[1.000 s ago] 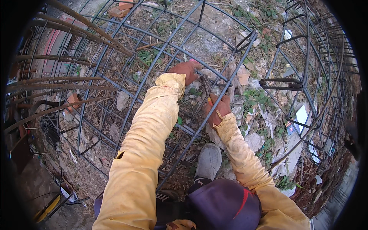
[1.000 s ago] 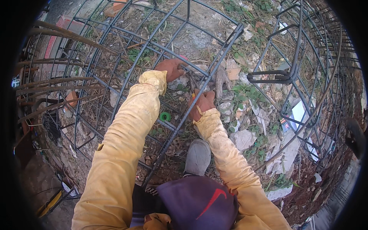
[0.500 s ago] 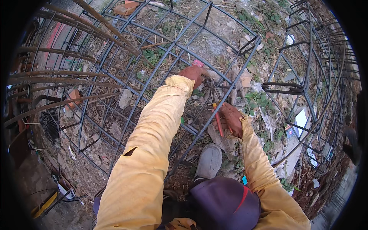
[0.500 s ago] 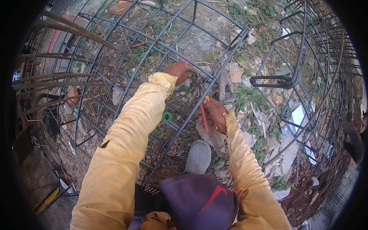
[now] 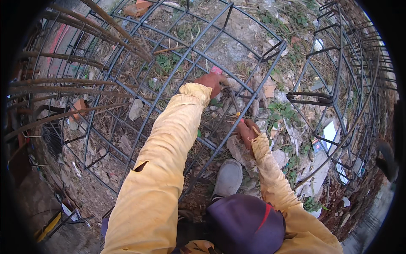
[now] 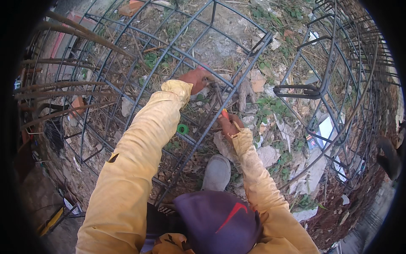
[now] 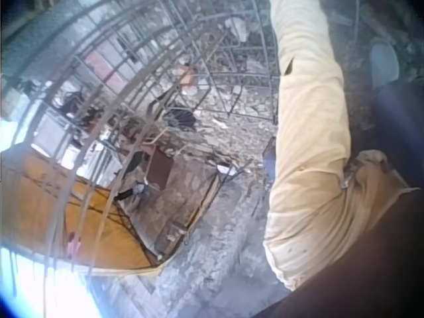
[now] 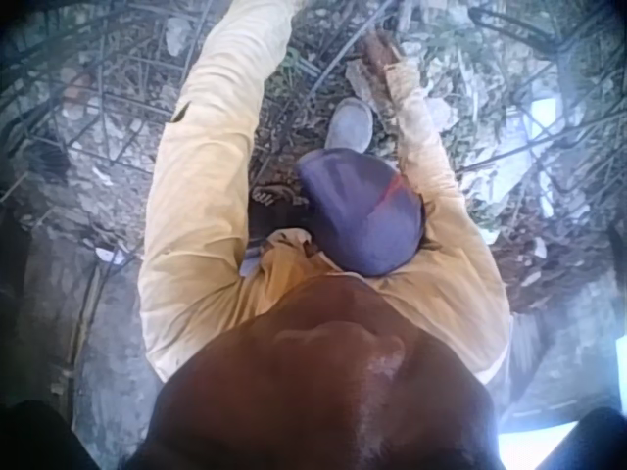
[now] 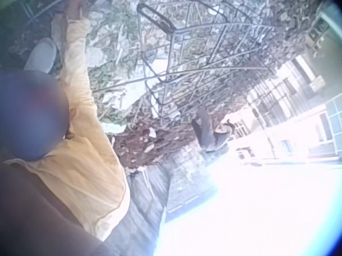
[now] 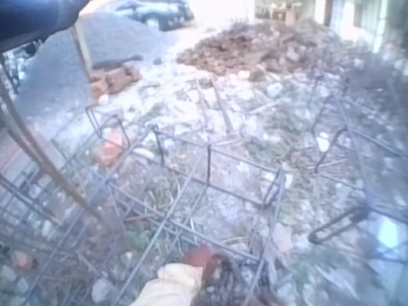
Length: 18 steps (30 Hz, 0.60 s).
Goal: The person assembles a metal frame structure by hand, positioning intersecting bars and securing joints with pliers. The person repeatedly aligns and twists wire ties to fasten the frame components together.
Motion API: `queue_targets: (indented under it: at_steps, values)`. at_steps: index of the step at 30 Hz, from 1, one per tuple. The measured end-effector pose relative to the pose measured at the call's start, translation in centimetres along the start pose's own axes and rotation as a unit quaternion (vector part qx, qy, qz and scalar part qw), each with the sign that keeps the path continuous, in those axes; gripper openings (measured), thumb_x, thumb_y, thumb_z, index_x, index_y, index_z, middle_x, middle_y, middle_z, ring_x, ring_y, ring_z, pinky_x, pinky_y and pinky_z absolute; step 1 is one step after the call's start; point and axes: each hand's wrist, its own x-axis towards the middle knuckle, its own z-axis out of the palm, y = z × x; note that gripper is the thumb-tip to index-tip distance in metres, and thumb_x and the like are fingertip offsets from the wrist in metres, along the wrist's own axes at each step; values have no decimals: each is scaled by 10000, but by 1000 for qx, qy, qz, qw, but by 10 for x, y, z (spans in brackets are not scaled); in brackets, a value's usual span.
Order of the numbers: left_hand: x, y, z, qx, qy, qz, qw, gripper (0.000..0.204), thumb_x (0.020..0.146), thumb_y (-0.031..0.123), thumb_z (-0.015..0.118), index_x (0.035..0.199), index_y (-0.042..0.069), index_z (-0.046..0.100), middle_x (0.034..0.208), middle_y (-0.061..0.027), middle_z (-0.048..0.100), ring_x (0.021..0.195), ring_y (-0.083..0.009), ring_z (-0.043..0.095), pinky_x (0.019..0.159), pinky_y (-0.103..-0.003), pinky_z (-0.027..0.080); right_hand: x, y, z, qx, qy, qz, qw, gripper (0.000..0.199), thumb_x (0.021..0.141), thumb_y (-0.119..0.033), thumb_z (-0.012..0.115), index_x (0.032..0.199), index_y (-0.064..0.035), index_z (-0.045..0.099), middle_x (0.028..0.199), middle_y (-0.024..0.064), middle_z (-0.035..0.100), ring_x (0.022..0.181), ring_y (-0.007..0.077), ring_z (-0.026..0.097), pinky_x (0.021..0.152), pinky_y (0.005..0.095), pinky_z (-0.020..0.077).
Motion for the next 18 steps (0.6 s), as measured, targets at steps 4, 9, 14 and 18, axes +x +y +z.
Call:
queue_targets:
  at_steps: [4, 9, 14, 18]
  values:
    - [2, -2, 0, -12, 3, 14, 1000, 330, 884, 146, 600, 1203, 184, 676, 1142, -185, 675, 1075, -374, 634, 942, -444, 492, -11, 1, -5, 125, -74, 10, 989, 569, 1001, -570, 420, 1090, -42, 614, 708, 60, 591, 634, 168, 572, 551, 322, 475]
    - [-12, 18, -1, 91, 90, 5, 992, 334, 869, 216, 661, 1201, 186, 674, 1134, -163, 687, 1062, -355, 643, 930, -435, 495, -15, 7, 2, 579, -324, 141, 735, 603, 979, -629, 416, 1152, -76, 584, 791, 40, 609, 623, 148, 573, 544, 315, 480]
    - [-8, 5, -18, -15, 29, -76, 997, 451, 821, 319, 755, 1223, 142, 652, 1123, -162, 691, 1035, -336, 656, 907, -413, 498, -17, -18, 4, 302, -125, 250, 912, 566, 992, -567, 449, 1239, -76, 582, 797, 46, 643, 584, 172, 600, 557, 329, 540]
    - [0, 10, -9, -13, 25, -108, 994, 586, 788, 365, 796, 1268, 101, 589, 1108, -187, 688, 1013, -324, 661, 875, -418, 495, -14, 17, -5, 539, -333, 124, 764, 584, 979, -573, 481, 1300, -87, 520, 755, 9, 605, 542, 115, 592, 516, 285, 493]
